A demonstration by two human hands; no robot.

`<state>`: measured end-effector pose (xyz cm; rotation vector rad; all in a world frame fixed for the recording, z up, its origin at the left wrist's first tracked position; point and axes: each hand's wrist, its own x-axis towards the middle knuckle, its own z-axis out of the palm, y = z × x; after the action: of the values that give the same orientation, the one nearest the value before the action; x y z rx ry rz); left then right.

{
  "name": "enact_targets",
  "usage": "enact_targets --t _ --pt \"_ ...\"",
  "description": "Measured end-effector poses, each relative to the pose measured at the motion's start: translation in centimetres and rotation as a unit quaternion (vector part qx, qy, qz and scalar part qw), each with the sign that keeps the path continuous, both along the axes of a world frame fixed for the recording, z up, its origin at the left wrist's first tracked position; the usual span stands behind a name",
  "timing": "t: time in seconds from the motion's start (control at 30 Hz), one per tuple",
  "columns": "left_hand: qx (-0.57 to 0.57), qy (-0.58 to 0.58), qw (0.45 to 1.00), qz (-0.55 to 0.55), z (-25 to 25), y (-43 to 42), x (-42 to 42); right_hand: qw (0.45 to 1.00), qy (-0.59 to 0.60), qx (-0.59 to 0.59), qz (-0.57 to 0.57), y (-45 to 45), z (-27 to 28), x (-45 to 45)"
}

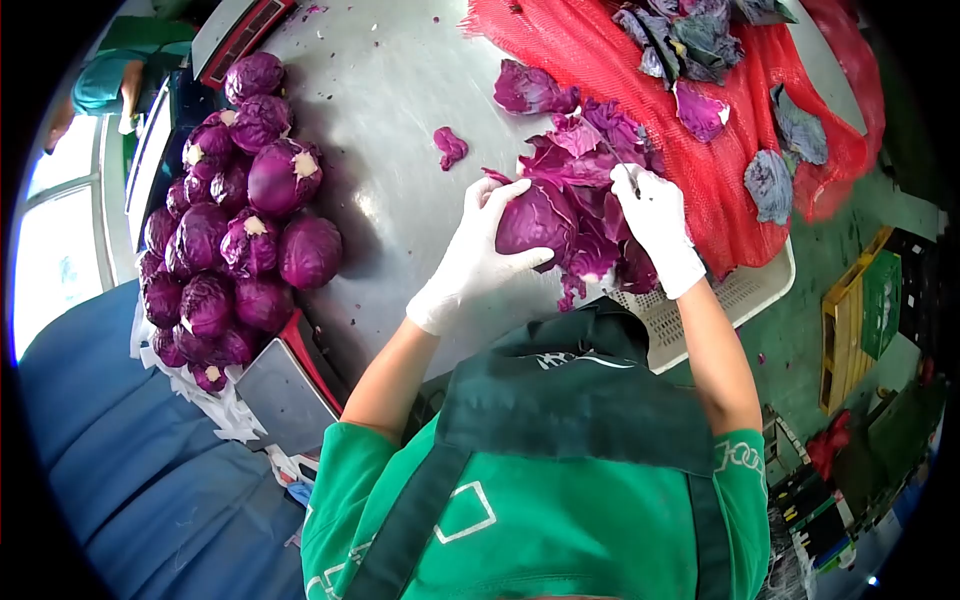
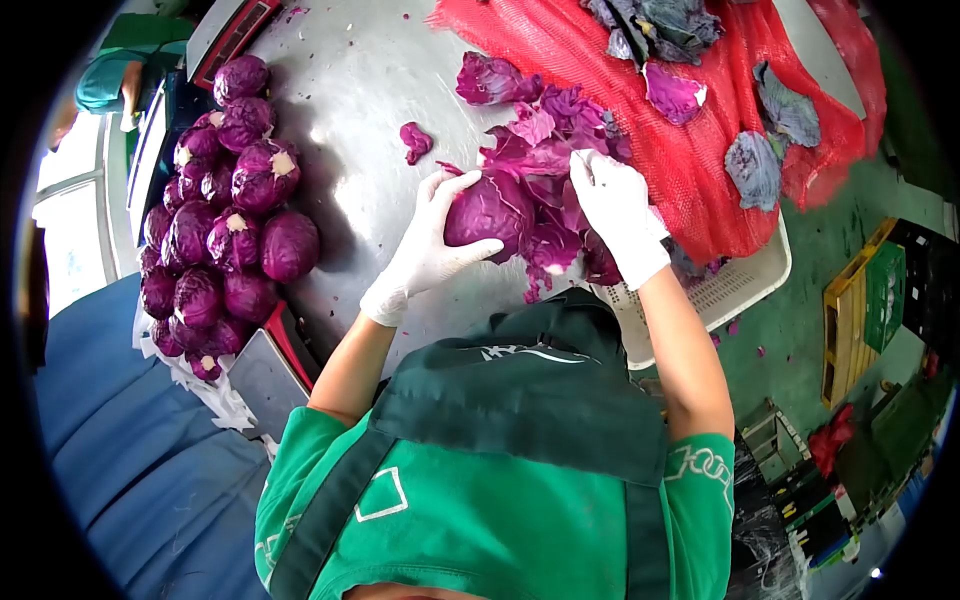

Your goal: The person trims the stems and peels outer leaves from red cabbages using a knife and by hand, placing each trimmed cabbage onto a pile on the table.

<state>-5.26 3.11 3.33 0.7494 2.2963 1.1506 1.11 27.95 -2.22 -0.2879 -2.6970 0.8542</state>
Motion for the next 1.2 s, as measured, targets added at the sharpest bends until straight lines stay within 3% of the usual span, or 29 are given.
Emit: enact_targets --t 0.1,0.17,0.23,0.37,0.53,0.57,0.77,0.87,1.03,1.13,1.2 --pt "0.009 -0.011 1.0 0.027 0.0 -0.5 0.1 0.997 -0.025 -0.059 0.047 -2.8 4.9 0.9" --pt "0.047 -0.115 0.988 0.088 -0.1 -0.8 -0.2 0.992 -0.078 -0.014 0.094 -4.3 5.3 1.9" --pt "0.069 -0.118 0.986 0.09 -0.6 -0.9 -0.8 0.993 -0.088 0.033 0.076 -5.4 5.4 2.0" --pt "0.072 -0.167 0.98 0.085 -0.6 -0.9 -1.8 0.976 -0.174 -0.039 0.122 -4.4 5.6 1.2" --pt "0.099 -0.229 0.963 0.099 -0.8 -0.8 -2.5 0.977 -0.153 -0.068 0.135 -4.2 5.2 1.1" --pt "0.098 -0.229 0.963 0.1 -0.7 -0.7 -2.5 0.982 -0.154 -0.03 0.106 -4.7 4.2 1.3" --pt "0.053 -0.138 0.986 0.077 -1.2 -0.5 -2.2 0.995 -0.079 0.008 0.067 -5.6 4.2 1.9" --pt "0.082 -0.228 0.966 0.089 -0.8 -0.1 -3.2 0.983 -0.16 0.017 0.085 -5.5 5.2 1.4" --pt "0.1 -0.298 0.947 0.07 -1.4 -0.6 -4.8 0.982 -0.112 -0.076 0.13 -4.6 3.2 0.9" --pt "0.099 -0.296 0.948 0.062 -1.4 -0.6 -4.9 0.982 -0.148 0.06 0.105 -5.8 5.7 1.2" --pt "0.099 -0.291 0.95 0.06 -1.4 -0.6 -5.0 0.985 -0.126 0.056 0.103 -5.5 4.6 1.3"
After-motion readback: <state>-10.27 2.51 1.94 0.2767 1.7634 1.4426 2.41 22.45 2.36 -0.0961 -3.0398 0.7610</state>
